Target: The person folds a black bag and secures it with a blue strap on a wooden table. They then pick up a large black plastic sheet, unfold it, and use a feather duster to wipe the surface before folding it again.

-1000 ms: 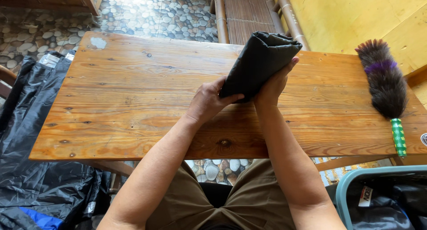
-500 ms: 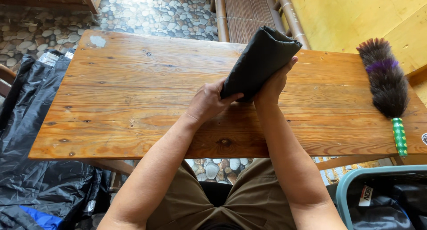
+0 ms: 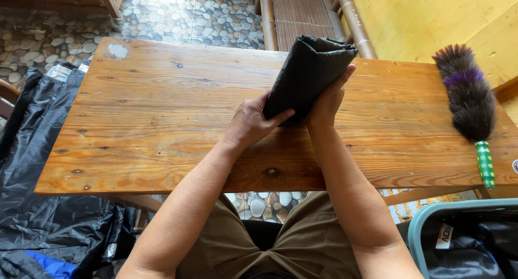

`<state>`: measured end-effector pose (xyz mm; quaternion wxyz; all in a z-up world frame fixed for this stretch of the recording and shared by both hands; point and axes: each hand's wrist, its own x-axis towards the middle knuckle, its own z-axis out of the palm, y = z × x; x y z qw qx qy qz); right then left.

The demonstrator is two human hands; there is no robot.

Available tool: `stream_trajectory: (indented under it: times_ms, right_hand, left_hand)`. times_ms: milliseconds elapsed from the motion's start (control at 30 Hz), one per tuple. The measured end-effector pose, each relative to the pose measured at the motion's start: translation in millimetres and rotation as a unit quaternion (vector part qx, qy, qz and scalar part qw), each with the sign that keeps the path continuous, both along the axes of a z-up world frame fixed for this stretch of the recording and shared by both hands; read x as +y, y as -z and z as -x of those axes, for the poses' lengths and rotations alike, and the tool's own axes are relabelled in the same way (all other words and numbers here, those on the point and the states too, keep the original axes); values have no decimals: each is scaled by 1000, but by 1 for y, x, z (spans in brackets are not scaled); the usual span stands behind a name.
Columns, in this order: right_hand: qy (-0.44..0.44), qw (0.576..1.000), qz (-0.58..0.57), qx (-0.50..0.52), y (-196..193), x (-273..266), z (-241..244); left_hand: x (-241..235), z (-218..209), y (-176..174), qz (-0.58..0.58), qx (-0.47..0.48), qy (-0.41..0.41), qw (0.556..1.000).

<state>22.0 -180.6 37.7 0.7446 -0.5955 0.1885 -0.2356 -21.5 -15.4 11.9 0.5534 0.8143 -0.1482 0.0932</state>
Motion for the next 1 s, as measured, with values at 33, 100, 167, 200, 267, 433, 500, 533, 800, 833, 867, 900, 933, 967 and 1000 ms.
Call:
stream_trajectory:
  times_ms: [33,100,167,200,267,433,500,533,800,833,867,900,933,967,1000]
  right_hand:
    - [0,1000,0,1,1,-1,0]
    - [-18,999,29,-13,2,-1,-2]
    - [-20,999,34,-14,1,5,-4]
    - [-21,999,40,-15,1,7,-5]
    - [-22,998,49,-14,-6,12,3]
    - [-16,997,68,-35,-13,19,12]
    - [-20,996,75,-50,-13,19,13]
    - [-19,996,76,-51,-15,20,15]
    - [-33,968,198,-152,-9,32,22]
    - [-35,968,197,-152,-6,32,21]
    - [-39,966,201,-161,-3,32,19]
    - [-40,963,205,-170,-1,30,18]
    - [-39,963,205,-170,-1,31,17]
    - [-34,961,213,-175,-1,29,18]
    - [-29,958,221,-181,0,28,18]
  left_hand:
    - [1,1,-2,0,1,0,1000]
    - [5,1,-5,40,43,29,998]
    - [2,-3,-1,34,27,10,999]
    - [0,-5,2,28,11,-9,1000]
    - [-2,-9,12,33,13,-21,999]
    - [-1,-7,10,61,-1,-24,998]
    - [3,-2,4,65,-31,3,997]
    - [3,-1,2,65,-31,4,997]
    - [13,-5,-8,279,-201,68,937]
    - [14,-5,-7,278,-201,66,937]
    - [14,-4,-6,282,-197,57,937]
    - [13,-5,-6,286,-193,50,937]
    - [14,-9,-3,286,-194,51,937]
    - [14,-12,1,279,-198,31,939]
    - [14,-16,6,273,-203,11,940]
